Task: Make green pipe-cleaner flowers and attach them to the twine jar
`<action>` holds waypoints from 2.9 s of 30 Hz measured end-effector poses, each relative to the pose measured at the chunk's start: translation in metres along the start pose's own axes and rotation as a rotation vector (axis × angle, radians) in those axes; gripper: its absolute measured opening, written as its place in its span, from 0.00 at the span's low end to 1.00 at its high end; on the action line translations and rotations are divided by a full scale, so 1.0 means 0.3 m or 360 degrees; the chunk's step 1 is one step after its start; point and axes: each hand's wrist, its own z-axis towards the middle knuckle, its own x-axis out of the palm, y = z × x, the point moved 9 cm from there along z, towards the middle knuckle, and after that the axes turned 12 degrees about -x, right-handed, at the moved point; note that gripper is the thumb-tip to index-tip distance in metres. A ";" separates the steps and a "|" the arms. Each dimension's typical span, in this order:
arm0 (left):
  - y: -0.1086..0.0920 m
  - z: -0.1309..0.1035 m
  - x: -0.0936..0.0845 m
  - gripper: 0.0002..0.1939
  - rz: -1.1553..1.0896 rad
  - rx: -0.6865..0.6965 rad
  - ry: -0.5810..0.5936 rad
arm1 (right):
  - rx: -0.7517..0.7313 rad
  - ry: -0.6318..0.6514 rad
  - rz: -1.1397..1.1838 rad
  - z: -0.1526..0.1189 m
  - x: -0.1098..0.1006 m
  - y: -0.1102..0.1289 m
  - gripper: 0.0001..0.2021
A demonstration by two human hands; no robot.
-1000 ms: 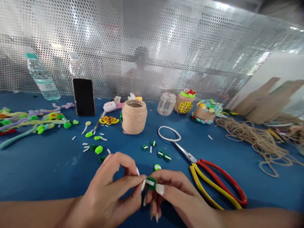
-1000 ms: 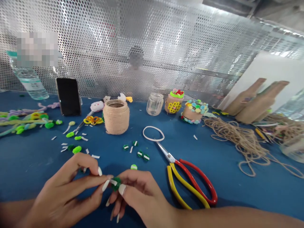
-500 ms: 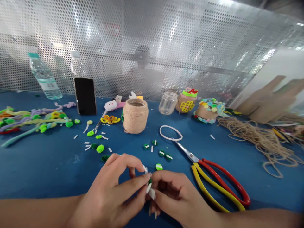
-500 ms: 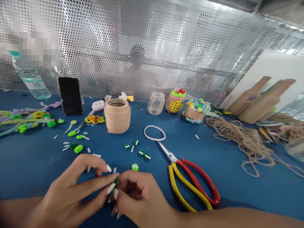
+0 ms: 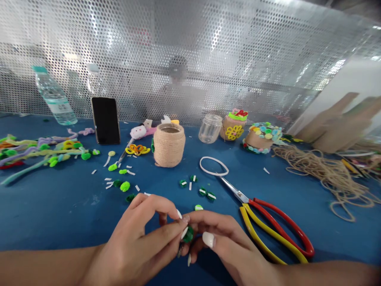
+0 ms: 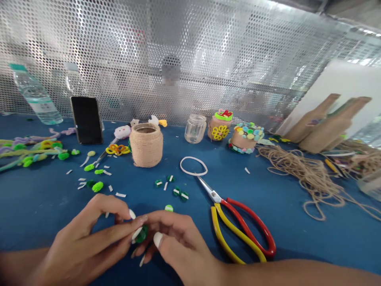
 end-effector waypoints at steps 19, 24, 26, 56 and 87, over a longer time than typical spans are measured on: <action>-0.006 0.023 0.012 0.10 -0.0135 0.0020 0.0063 | 0.0097 -0.0119 -0.0253 0.005 -0.028 -0.025 0.14; 0.023 0.030 0.026 0.11 -0.0288 -0.0092 0.0156 | 0.0078 -0.0143 -0.0326 0.009 -0.035 -0.013 0.16; 0.034 0.032 0.036 0.10 -0.0379 -0.0127 0.0209 | 0.0085 -0.0155 -0.0327 0.014 -0.034 -0.006 0.15; 0.209 0.056 0.030 0.17 -0.0308 -0.0799 0.0010 | 0.0158 -0.0327 -0.0425 0.014 -0.054 -0.011 0.15; 0.096 0.013 0.053 0.20 -0.0272 -0.0364 0.0159 | 0.0111 -0.0264 -0.0644 0.014 -0.060 -0.005 0.13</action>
